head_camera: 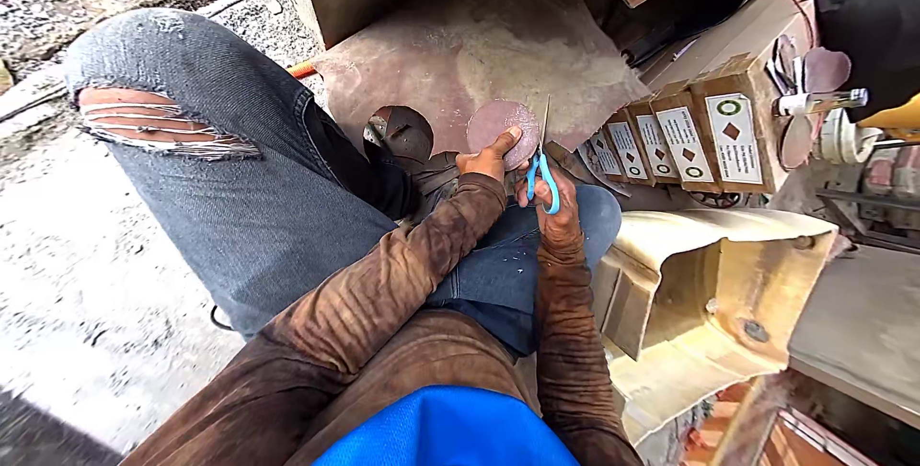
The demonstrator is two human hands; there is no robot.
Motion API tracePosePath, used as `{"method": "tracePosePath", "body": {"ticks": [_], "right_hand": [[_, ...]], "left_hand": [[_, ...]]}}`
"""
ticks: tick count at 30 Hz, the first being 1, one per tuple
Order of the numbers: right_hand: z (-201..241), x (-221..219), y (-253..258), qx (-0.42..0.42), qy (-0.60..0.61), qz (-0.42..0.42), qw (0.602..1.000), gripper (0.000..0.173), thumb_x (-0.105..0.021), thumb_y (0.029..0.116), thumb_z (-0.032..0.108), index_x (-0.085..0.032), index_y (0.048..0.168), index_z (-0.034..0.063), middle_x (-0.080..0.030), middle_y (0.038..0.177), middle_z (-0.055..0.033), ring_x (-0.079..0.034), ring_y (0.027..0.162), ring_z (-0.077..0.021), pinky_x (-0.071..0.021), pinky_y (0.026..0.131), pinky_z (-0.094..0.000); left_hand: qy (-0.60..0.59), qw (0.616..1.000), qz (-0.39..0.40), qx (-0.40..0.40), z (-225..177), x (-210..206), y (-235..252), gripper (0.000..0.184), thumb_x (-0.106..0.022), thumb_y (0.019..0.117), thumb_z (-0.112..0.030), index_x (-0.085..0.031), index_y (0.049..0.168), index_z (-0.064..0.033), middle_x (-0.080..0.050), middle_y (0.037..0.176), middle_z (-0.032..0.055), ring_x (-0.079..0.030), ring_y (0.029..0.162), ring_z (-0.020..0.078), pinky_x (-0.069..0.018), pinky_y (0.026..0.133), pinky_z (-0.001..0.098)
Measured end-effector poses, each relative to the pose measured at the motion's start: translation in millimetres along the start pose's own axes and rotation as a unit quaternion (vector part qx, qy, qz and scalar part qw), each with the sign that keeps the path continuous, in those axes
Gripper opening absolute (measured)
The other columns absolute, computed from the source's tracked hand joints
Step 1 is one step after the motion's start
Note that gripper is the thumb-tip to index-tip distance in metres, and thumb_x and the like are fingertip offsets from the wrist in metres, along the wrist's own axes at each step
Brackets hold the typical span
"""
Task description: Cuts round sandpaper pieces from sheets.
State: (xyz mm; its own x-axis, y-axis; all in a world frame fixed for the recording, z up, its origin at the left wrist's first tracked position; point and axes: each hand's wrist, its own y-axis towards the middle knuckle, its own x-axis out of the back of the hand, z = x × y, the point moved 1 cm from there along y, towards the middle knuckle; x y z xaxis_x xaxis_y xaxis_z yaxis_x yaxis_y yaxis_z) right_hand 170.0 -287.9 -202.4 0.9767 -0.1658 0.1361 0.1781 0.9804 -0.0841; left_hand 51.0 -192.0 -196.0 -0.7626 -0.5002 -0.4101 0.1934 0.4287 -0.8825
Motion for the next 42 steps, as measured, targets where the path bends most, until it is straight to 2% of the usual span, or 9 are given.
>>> {"method": "tracePosePath", "body": {"ticks": [4, 11, 17, 21, 25, 27, 31, 35, 42], "right_hand": [[4.6, -6.5, -8.0, 0.004, -0.017, -0.027, 0.999, 0.048, -0.063, 0.0948, 0.057, -0.067, 0.107, 0.0107, -0.061, 0.07, 0.0034, -0.06, 0.064, -0.0109, -0.0551, 0.065, -0.0311], [-5.4, -24.1, -16.2, 0.023, -0.006, -0.095, 0.995, 0.04, -0.066, 0.0964, 0.047, -0.069, 0.109, 0.01, -0.061, 0.068, 0.0061, -0.059, 0.06, -0.0072, -0.0542, 0.062, -0.0272], [-1.2, -18.8, -16.9, 0.012, -0.023, -0.086, 0.996, 0.03, -0.069, 0.0964, 0.034, -0.069, 0.108, 0.0056, -0.062, 0.068, 0.0043, -0.057, 0.057, -0.0059, -0.0532, 0.06, -0.0248], [-0.2, -15.2, -15.5, -0.001, 0.017, -0.055, 0.998, 0.039, -0.067, 0.0964, 0.044, -0.069, 0.11, 0.0076, -0.064, 0.069, 0.0032, -0.061, 0.06, -0.0088, -0.0559, 0.063, -0.0281], [3.5, -14.2, -10.6, 0.0, -0.008, -0.05, 0.999, 0.05, -0.062, 0.0946, 0.058, -0.068, 0.104, 0.01, -0.062, 0.069, 0.0023, -0.061, 0.061, -0.0117, -0.0559, 0.064, -0.0313], [4.7, -15.6, -12.0, -0.003, -0.016, -0.051, 0.999, 0.047, -0.062, 0.0954, 0.057, -0.068, 0.102, 0.0109, -0.062, 0.068, 0.0027, -0.061, 0.061, -0.0114, -0.0554, 0.064, -0.0309], [6.7, -19.4, -13.9, 0.004, -0.007, -0.068, 0.998, 0.035, -0.068, 0.0957, 0.045, -0.07, 0.099, 0.0101, -0.061, 0.065, 0.0044, -0.058, 0.057, -0.0089, -0.0541, 0.061, -0.0284], [11.5, -14.4, -12.7, -0.021, -0.011, -0.062, 0.998, 0.033, -0.072, 0.0936, 0.039, -0.07, 0.1, 0.0067, -0.061, 0.065, 0.0038, -0.057, 0.055, -0.0066, -0.0522, 0.057, -0.0251], [15.3, -11.8, -13.9, -0.014, 0.024, -0.041, 0.999, 0.025, -0.071, 0.0959, 0.031, -0.07, 0.1, 0.0059, -0.062, 0.065, 0.0034, -0.058, 0.055, -0.0065, -0.0539, 0.059, -0.0251]], "left_hand": [[0.016, 1.0, 0.02, -0.01, -0.7, 2.1, -18.0, 0.074, -0.084, 0.0851, -0.022, -0.04, 0.142, -0.004, -0.063, 0.109, 0.0164, -0.065, 0.075, 0.0207, -0.0588, 0.064, 0.0348], [-0.029, 1.0, 0.003, 0.001, 4.6, 2.8, -0.7, 0.077, -0.089, 0.0782, -0.008, -0.039, 0.136, 0.0013, -0.065, 0.096, 0.0218, -0.067, 0.066, 0.0254, -0.0606, 0.059, 0.0397], [-0.032, 0.999, 0.003, -0.015, 8.0, 6.2, 9.4, 0.081, -0.091, 0.0741, -0.007, -0.041, 0.137, 0.0017, -0.065, 0.104, 0.0247, -0.069, 0.074, 0.0303, -0.062, 0.063, 0.0445], [0.02, 0.999, 0.03, -0.007, 17.5, 15.5, 10.8, 0.083, -0.092, 0.0756, -0.028, -0.042, 0.14, -0.0098, -0.065, 0.108, 0.016, -0.068, 0.074, 0.0236, -0.0612, 0.063, 0.0395], [-0.02, 1.0, 0.011, -0.003, 4.6, 12.3, 1.0, 0.073, -0.089, 0.0779, -0.007, -0.042, 0.133, 0.0047, -0.066, 0.094, 0.0238, -0.068, 0.063, 0.0276, -0.0614, 0.056, 0.0411], [-0.011, 1.0, 0.014, -0.001, 4.5, 13.6, -4.3, 0.072, -0.088, 0.0799, -0.012, -0.042, 0.133, 0.0025, -0.066, 0.094, 0.0214, -0.067, 0.06, 0.0248, -0.0602, 0.053, 0.0382], [0.017, 0.999, 0.033, 0.002, 9.7, 16.3, -9.3, 0.081, -0.087, 0.0818, -0.028, -0.038, 0.142, -0.006, -0.064, 0.107, 0.0171, -0.067, 0.068, 0.0213, -0.0597, 0.058, 0.0358], [-0.036, 0.999, 0.012, -0.001, 3.0, 14.9, 2.7, 0.078, -0.089, 0.0769, -0.005, -0.039, 0.137, 0.0011, -0.066, 0.103, 0.0243, -0.069, 0.07, 0.0295, -0.0612, 0.057, 0.0428], [-0.037, 0.999, 0.012, 0.002, 0.3, 14.8, 2.8, 0.076, -0.088, 0.0771, -0.002, -0.039, 0.136, 0.0021, -0.066, 0.101, 0.0241, -0.069, 0.069, 0.0293, -0.0608, 0.055, 0.0422]]}}
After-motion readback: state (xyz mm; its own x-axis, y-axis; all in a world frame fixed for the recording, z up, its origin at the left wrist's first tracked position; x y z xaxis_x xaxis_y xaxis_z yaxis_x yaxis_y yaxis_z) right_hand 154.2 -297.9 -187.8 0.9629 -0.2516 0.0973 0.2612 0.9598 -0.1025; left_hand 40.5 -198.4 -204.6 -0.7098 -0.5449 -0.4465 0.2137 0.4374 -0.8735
